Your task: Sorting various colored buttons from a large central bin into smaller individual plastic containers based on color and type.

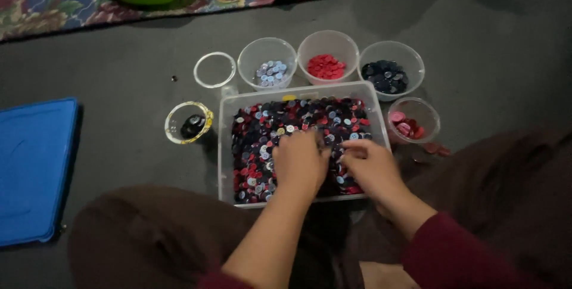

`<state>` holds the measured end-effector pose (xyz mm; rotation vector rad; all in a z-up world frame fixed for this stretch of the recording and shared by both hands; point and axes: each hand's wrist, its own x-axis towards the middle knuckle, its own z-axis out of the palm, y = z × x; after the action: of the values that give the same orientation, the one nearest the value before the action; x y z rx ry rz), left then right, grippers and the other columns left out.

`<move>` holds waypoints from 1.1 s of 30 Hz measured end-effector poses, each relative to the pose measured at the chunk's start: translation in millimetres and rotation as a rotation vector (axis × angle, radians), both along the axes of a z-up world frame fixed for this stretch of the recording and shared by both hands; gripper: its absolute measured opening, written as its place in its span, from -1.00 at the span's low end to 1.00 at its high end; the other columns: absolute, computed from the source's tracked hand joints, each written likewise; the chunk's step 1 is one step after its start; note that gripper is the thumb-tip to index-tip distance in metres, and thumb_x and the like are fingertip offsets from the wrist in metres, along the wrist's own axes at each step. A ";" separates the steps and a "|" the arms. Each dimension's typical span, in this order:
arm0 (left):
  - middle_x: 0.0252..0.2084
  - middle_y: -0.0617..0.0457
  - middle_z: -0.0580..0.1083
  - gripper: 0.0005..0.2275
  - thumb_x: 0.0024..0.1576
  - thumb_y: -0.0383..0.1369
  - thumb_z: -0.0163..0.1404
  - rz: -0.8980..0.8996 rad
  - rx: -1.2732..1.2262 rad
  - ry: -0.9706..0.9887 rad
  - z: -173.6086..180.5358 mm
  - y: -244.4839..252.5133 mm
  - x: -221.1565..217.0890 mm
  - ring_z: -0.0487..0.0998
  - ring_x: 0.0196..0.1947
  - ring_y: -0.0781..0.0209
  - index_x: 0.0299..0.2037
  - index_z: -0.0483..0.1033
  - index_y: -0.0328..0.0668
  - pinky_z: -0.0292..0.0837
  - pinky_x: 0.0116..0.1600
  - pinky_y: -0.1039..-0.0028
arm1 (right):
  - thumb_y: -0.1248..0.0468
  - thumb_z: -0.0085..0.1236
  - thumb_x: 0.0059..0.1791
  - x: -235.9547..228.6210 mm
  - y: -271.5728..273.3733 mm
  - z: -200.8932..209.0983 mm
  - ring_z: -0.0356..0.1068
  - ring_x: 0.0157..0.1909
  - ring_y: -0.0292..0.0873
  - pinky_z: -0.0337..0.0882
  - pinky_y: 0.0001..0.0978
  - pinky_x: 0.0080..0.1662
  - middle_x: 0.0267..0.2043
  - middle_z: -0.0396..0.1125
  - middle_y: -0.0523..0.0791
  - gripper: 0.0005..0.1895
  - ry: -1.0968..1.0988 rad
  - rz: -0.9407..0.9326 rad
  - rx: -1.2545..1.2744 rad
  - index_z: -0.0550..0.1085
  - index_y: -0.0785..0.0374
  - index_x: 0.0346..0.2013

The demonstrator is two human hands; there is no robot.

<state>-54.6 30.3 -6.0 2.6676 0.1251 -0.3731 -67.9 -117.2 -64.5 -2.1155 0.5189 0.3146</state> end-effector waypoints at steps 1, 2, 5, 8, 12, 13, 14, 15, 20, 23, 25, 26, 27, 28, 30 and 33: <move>-0.14 -0.06 0.58 -0.80 0.08 -0.18 0.16 0.005 -0.003 -0.001 -2.6 1.9 -8.7 0.54 0.03 -0.21 -0.14 0.65 0.06 0.46 0.07 0.02 | 0.18 0.29 -0.17 4.4 -0.6 -11.6 0.58 -0.27 -0.06 0.55 -0.25 -0.32 -0.29 0.58 -0.17 -0.67 -0.001 0.005 -0.003 0.67 -0.11 -0.11; -0.16 -0.05 0.58 -0.82 0.12 -0.16 0.12 -0.015 0.028 -0.029 -5.0 3.8 -17.4 0.53 0.03 -0.18 -0.15 0.65 0.09 0.45 0.08 0.06 | 0.14 0.33 -0.20 8.9 -1.0 -23.0 0.57 -0.16 -0.11 0.55 -0.27 -0.20 -0.27 0.58 -0.25 -0.68 0.020 0.149 -0.123 0.67 -0.19 -0.15; -0.21 -0.01 0.58 -0.86 0.14 -0.16 0.12 -0.021 0.049 -0.081 -7.3 9.8 -30.4 0.52 0.02 -0.13 -0.17 0.65 0.15 0.42 0.08 0.12 | 0.07 0.38 -0.22 12.1 1.1 -23.4 0.57 -0.06 -0.12 0.55 -0.25 -0.08 -0.28 0.59 -0.30 -0.71 0.028 0.311 -0.296 0.67 -0.27 -0.19; -0.26 0.06 0.60 -0.89 0.14 -0.16 0.12 0.028 -0.043 -0.096 1.7 16.7 -32.9 0.53 -0.02 -0.07 -0.20 0.65 0.20 0.42 0.07 0.17 | 0.05 0.36 -0.17 8.3 2.6 -2.5 0.55 -0.05 0.00 0.54 -0.19 -0.08 -0.27 0.59 -0.19 -0.76 -0.028 0.316 -0.294 0.69 -0.21 -0.20; -0.20 -0.03 0.65 -0.85 0.18 -0.23 0.09 0.233 -0.573 -0.078 10.0 27.2 -41.7 0.63 0.00 -0.09 -0.12 0.67 0.06 0.53 0.07 0.23 | 0.08 0.27 -0.05 -1.0 -1.1 28.7 0.56 -0.13 0.07 0.50 -0.17 -0.14 -0.25 0.58 -0.04 -0.78 -0.070 0.185 -0.045 0.71 -0.10 -0.14; -0.20 -0.03 0.65 -0.85 0.18 -0.23 0.09 0.232 -0.575 -0.079 16.6 30.5 -43.7 0.63 0.00 -0.09 -0.12 0.67 0.06 0.53 0.07 0.23 | 0.08 0.27 -0.05 -3.0 1.5 40.5 0.56 -0.13 0.07 0.50 -0.17 -0.14 -0.25 0.58 -0.04 -0.78 -0.072 0.184 -0.047 0.71 -0.10 -0.14; -0.18 -0.11 0.65 -0.81 0.19 -0.23 0.05 0.319 -0.649 -0.084 23.0 34.0 -45.9 0.62 0.02 -0.16 -0.15 0.69 -0.04 0.52 0.10 0.18 | 0.11 0.21 -0.02 -5.3 4.4 52.2 0.42 -0.37 -0.07 0.41 -0.30 -0.36 -0.29 0.57 -0.01 -0.73 -0.045 0.118 0.074 0.67 0.06 -0.09; -0.15 -0.19 0.65 -0.77 0.20 -0.23 0.01 0.410 -0.720 -0.086 28.8 38.4 -49.6 0.61 0.04 -0.23 -0.18 0.70 -0.14 0.50 0.13 0.14 | 0.15 0.15 0.01 -8.8 8.3 62.9 0.27 -0.61 -0.20 0.32 -0.42 -0.57 -0.32 0.56 0.01 -0.68 -0.015 0.055 0.196 0.64 0.22 -0.04; -0.18 -0.05 0.68 -0.79 0.17 -0.23 0.05 0.519 -0.860 -0.060 21.0 43.9 -45.8 0.64 0.00 0.05 -0.17 0.72 -0.08 0.50 0.11 0.29 | 0.18 0.10 0.05 -17.8 4.0 78.7 0.37 -0.22 -0.18 0.40 -0.35 -0.11 -0.19 0.53 0.00 -0.64 -0.015 -0.008 0.385 0.60 0.25 0.07; -0.21 0.02 0.68 -0.81 0.11 -0.20 0.15 0.491 -0.866 0.003 8.9 42.1 -42.8 0.66 -0.05 0.13 -0.15 0.74 0.03 0.51 0.07 0.36 | 0.21 0.06 0.08 -16.6 -0.1 76.3 0.39 -0.02 -0.14 0.37 -0.22 0.14 -0.05 0.48 0.04 -0.61 0.021 -0.067 0.525 0.53 0.31 0.16; -0.24 0.08 0.68 -0.82 0.07 -0.17 0.22 0.467 -0.865 0.032 2.3 40.9 -41.6 0.68 -0.08 0.18 -0.17 0.75 0.12 0.53 0.04 0.41 | 0.23 0.06 0.08 -15.3 -2.7 76.0 0.38 0.05 -0.09 0.34 -0.12 0.22 0.02 0.46 0.09 -0.58 0.036 -0.083 0.575 0.50 0.35 0.19; -0.25 0.04 0.68 -0.81 0.05 -0.19 0.24 0.453 -0.878 0.026 3.5 40.7 -41.7 0.68 -0.12 0.16 -0.16 0.75 0.08 0.53 0.02 0.41 | 0.23 0.05 0.07 -14.9 -3.3 79.0 0.40 0.05 -0.06 0.34 -0.10 0.23 0.04 0.45 0.09 -0.57 0.044 -0.082 0.593 0.48 0.37 0.20; -0.27 0.00 0.68 -0.80 0.04 -0.22 0.27 0.442 -0.890 0.018 4.8 41.1 -42.0 0.68 -0.16 0.14 -0.15 0.76 0.04 0.54 -0.01 0.41 | 0.24 0.04 0.07 -14.2 -3.2 81.7 0.42 0.06 -0.04 0.34 -0.08 0.24 0.05 0.45 0.10 -0.56 0.053 -0.077 0.611 0.47 0.39 0.21; -0.27 0.00 0.68 -0.80 0.04 -0.22 0.27 0.443 -0.890 0.016 3.1 40.6 -41.9 0.68 -0.16 0.14 -0.15 0.76 0.04 0.54 -0.01 0.41 | 0.24 0.04 0.07 -15.2 -3.6 81.0 0.42 0.06 -0.04 0.34 -0.08 0.24 0.05 0.45 0.10 -0.56 0.052 -0.075 0.611 0.47 0.39 0.21; -0.35 0.08 0.66 -0.80 -0.02 -0.23 0.30 0.422 -0.896 0.010 -0.1 40.1 -42.1 0.65 -0.19 0.26 -0.19 0.76 0.09 0.53 -0.05 0.46 | 0.29 0.05 0.06 -17.1 -4.1 79.7 0.44 0.01 -0.18 0.38 -0.27 0.17 0.02 0.47 0.01 -0.56 0.039 -0.072 0.614 0.46 0.38 0.22; -0.36 0.12 0.65 -0.80 -0.03 -0.23 0.30 0.409 -0.904 0.040 -5.8 38.4 -40.2 0.65 -0.24 0.30 -0.19 0.75 0.10 0.52 -0.09 0.52 | 0.34 0.14 0.00 -16.1 -5.5 79.4 0.44 0.01 -0.01 0.39 -0.15 0.14 0.02 0.43 0.12 -0.52 0.035 -0.073 0.650 0.46 0.41 0.22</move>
<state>-94.8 68.7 -11.8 1.6922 0.3991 -0.2595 -84.0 -122.6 14.9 -1.4614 0.4375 0.4141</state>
